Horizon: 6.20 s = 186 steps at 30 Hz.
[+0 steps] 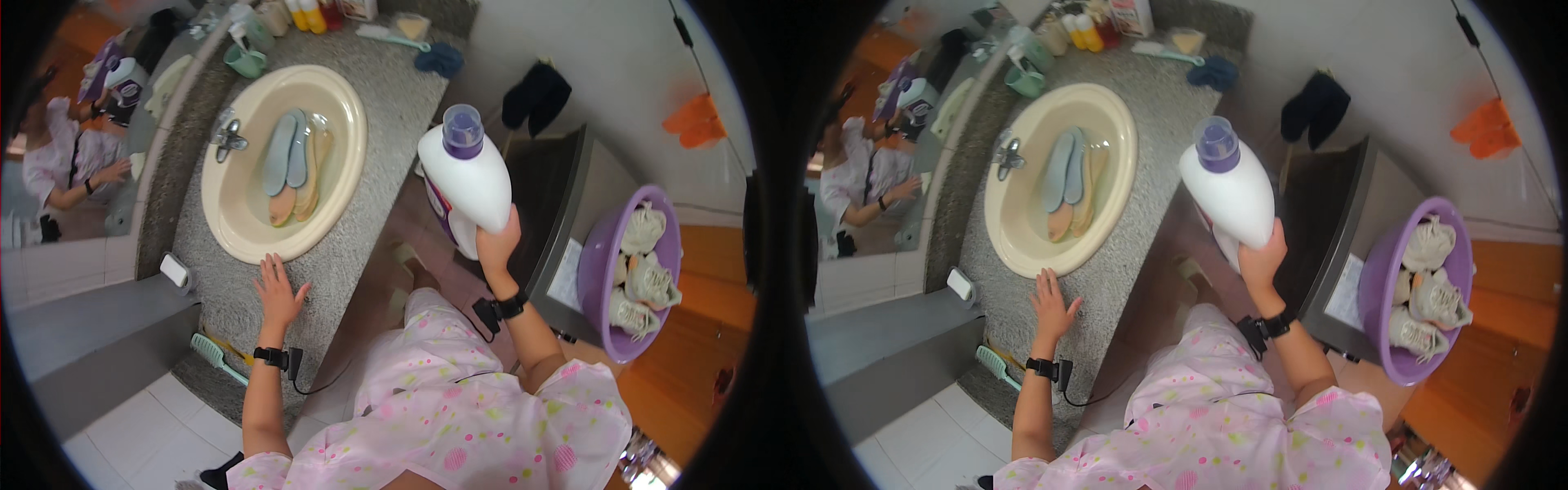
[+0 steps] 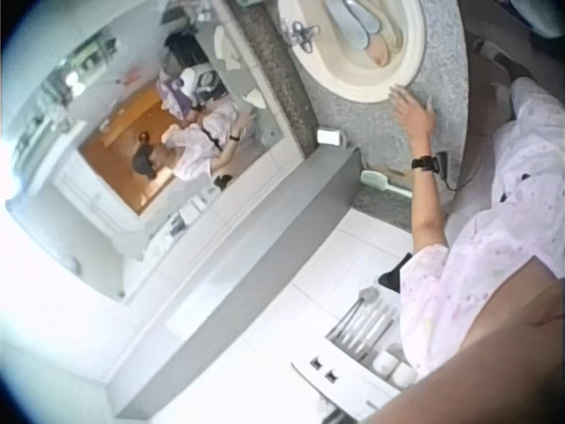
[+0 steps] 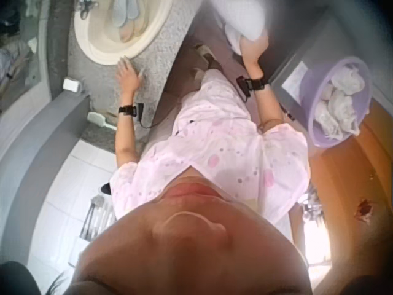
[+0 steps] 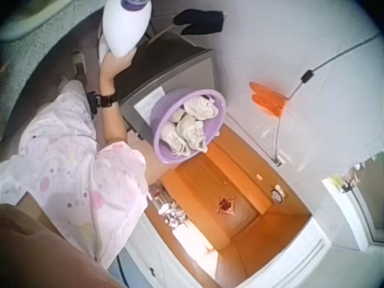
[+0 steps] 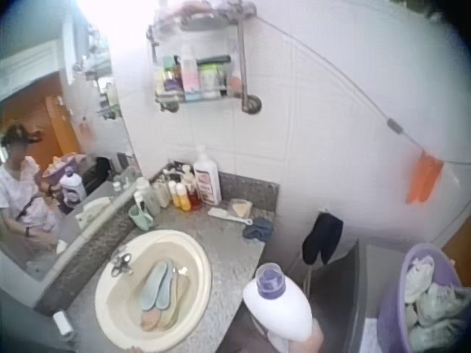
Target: The person washes shoe insoles in a sink by rinsing them, applying liquid detergent from a bottle, and scrubbing them with a brush.
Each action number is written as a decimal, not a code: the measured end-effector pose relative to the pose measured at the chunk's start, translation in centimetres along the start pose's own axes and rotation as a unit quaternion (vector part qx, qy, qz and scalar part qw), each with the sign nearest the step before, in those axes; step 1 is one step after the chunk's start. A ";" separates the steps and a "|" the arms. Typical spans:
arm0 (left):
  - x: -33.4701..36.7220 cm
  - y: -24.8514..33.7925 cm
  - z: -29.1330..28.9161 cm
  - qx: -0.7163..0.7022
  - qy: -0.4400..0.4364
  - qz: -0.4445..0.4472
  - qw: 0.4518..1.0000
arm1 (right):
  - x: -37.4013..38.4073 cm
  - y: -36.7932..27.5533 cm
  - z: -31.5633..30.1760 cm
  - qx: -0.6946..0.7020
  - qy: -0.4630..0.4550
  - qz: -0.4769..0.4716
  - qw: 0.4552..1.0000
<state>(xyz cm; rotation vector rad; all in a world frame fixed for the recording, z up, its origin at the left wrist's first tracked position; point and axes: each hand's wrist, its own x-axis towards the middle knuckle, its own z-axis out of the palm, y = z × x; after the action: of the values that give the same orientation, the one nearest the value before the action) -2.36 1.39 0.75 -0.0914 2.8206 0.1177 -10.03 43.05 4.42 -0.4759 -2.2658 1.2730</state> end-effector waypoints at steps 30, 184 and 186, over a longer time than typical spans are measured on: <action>3.7 -2.8 3.9 -0.006 -0.032 0.037 0.999 | -10.4 43.8 39.6 -0.191 -0.389 0.026 0.901; 14.8 -2.9 2.5 -0.358 0.052 -0.089 0.928 | 5.0 -3.9 49.7 -0.257 -0.667 -0.604 0.353; 14.8 -2.8 2.6 -0.358 0.063 -0.093 0.927 | 6.3 -5.5 49.5 -0.159 -0.650 -0.600 0.439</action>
<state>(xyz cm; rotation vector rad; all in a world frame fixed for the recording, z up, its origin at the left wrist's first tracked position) -15.32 -1.95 -6.58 -0.5426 2.7161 1.1236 -43.90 9.36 -11.17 2.4422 -2.5070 0.1360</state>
